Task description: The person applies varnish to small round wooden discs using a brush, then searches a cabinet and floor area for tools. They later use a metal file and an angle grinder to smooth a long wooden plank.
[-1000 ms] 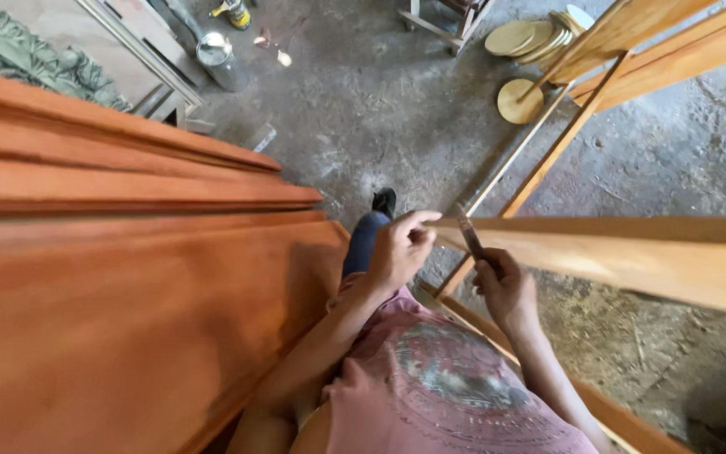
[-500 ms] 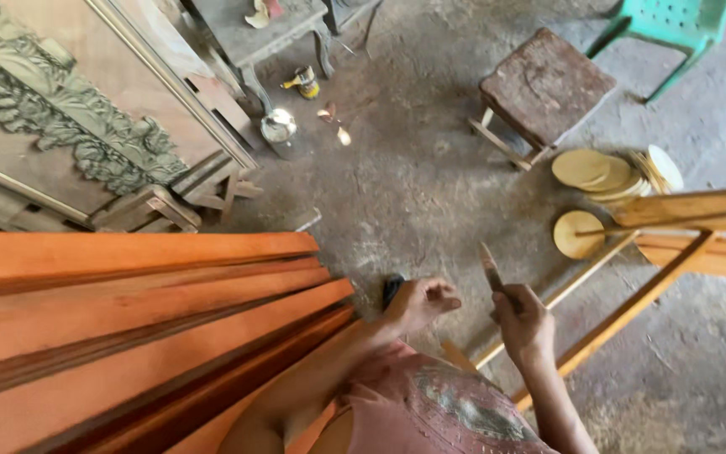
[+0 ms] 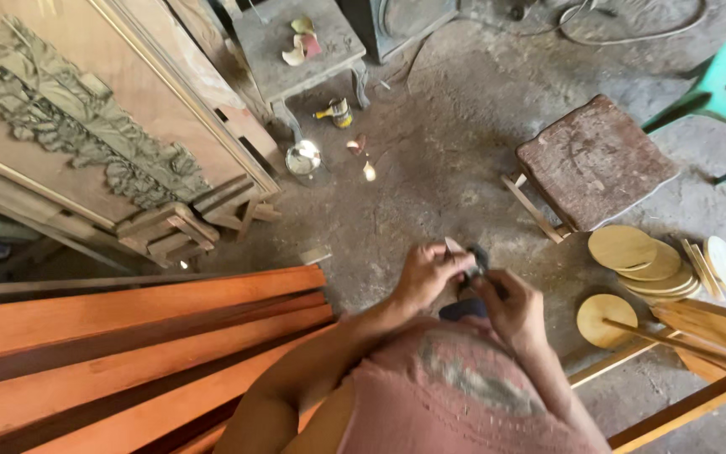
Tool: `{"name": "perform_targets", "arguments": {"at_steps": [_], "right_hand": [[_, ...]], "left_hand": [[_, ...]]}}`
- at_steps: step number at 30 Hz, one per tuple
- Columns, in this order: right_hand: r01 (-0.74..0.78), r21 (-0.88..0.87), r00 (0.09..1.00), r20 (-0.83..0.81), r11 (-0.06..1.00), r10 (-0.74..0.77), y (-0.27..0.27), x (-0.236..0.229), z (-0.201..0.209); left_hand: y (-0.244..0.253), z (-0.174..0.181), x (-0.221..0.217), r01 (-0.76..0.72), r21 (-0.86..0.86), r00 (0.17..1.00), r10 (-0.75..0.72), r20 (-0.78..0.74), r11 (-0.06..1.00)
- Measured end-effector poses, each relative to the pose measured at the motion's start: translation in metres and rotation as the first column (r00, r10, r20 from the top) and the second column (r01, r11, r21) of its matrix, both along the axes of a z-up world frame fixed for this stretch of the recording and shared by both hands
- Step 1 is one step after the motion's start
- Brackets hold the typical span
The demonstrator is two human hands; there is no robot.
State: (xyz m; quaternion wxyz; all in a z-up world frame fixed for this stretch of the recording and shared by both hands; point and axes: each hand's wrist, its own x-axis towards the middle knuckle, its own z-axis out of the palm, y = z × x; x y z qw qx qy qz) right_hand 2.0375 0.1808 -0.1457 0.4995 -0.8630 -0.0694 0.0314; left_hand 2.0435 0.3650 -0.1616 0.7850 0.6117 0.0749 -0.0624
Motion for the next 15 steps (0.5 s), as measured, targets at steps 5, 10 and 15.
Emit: {"name": "perform_targets", "arguments": {"at_steps": [5, 10, 15], "right_hand": [[-0.202, 0.004, 0.976, 0.082, 0.979, 0.201, -0.023, 0.150, 0.007], [-0.238, 0.126, 0.937, -0.231, 0.963, 0.262, -0.030, 0.248, 0.035], [-0.250, 0.329, 0.863, -0.351, 0.911, 0.363, -0.016, 0.338, 0.027]], "left_hand": [[-0.023, -0.004, 0.115, -0.158, 0.103, 0.987, 0.156, 0.024, 0.982], [-0.019, 0.004, 0.200, -0.207, -0.033, 0.977, 0.208, 0.048, 0.978], [-0.006, -0.005, 0.277, -0.169, -0.163, 0.983, 0.178, 0.039, 0.972]]}}
